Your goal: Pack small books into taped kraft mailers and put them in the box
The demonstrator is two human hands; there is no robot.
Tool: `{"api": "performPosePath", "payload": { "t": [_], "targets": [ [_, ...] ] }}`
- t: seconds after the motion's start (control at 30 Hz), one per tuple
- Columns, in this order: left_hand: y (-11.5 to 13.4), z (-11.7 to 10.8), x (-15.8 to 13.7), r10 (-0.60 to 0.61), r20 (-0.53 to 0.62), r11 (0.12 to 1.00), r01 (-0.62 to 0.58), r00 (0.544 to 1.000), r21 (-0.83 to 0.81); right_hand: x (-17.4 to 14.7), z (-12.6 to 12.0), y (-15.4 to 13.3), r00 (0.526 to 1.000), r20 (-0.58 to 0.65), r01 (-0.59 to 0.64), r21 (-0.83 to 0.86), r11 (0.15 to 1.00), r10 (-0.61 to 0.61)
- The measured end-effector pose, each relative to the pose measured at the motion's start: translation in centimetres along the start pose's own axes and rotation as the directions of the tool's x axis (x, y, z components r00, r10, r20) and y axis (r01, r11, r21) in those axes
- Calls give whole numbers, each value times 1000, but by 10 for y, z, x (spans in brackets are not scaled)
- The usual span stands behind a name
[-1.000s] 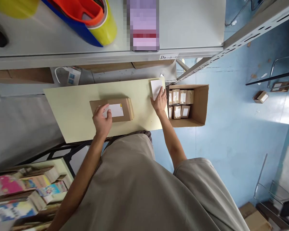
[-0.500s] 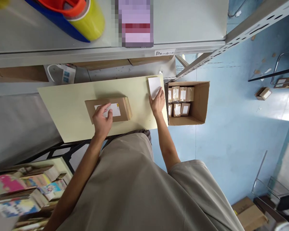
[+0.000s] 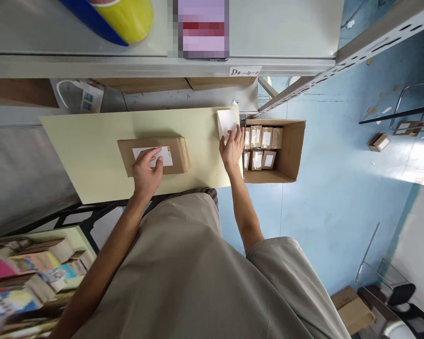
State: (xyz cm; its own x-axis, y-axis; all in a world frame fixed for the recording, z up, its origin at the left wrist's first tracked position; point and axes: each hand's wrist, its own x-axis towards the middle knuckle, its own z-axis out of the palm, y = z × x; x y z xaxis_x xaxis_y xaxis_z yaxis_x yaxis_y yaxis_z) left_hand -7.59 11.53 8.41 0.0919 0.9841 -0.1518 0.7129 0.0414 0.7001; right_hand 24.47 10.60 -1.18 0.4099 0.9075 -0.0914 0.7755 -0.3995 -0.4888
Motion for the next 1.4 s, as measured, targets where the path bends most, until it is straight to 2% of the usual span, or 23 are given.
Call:
{"api": "performPosePath", "payload": {
  "t": [0.17,0.33,0.47,0.6,0.8,0.87,0.93,1.03,1.1,1.23,1.4],
  "targets": [
    [4,1,-2,11,10,1000,-11,1000,-5,8,-19,5,995,81,51,64,997,-57],
    [11,2,-3,38,31,999,-37,999,-32,19,-41,5,986,58,150,110,983,-157],
    [30,12,6,73,102,997,-73,992,-2,43,-57,0,962,56,261,95,961,-267],
    [59,41,34,190,278,981,-196,942,-8,90,-64,-4,934,92,339,83,937,-346],
    [90,116,97,307,473,936,-352,826,7,164,-59,-5,891,70,435,156,887,-449],
    [99,138,113,273,537,932,-357,798,57,176,-64,-11,880,76,453,157,877,-468],
    [111,152,124,175,611,932,-331,772,151,181,-75,-24,871,139,463,91,882,-471],
    [130,159,131,21,698,898,-320,715,301,181,-93,-46,862,286,463,-110,879,-418],
    [139,160,132,-43,722,875,-322,691,361,181,-102,-58,863,343,456,-211,864,-372],
    [144,166,131,-89,705,870,-290,704,400,184,-106,-66,871,355,433,-227,872,-340],
    [131,183,136,-57,683,882,-285,728,376,194,-98,-63,878,333,423,-207,882,-343]
  ]
}}
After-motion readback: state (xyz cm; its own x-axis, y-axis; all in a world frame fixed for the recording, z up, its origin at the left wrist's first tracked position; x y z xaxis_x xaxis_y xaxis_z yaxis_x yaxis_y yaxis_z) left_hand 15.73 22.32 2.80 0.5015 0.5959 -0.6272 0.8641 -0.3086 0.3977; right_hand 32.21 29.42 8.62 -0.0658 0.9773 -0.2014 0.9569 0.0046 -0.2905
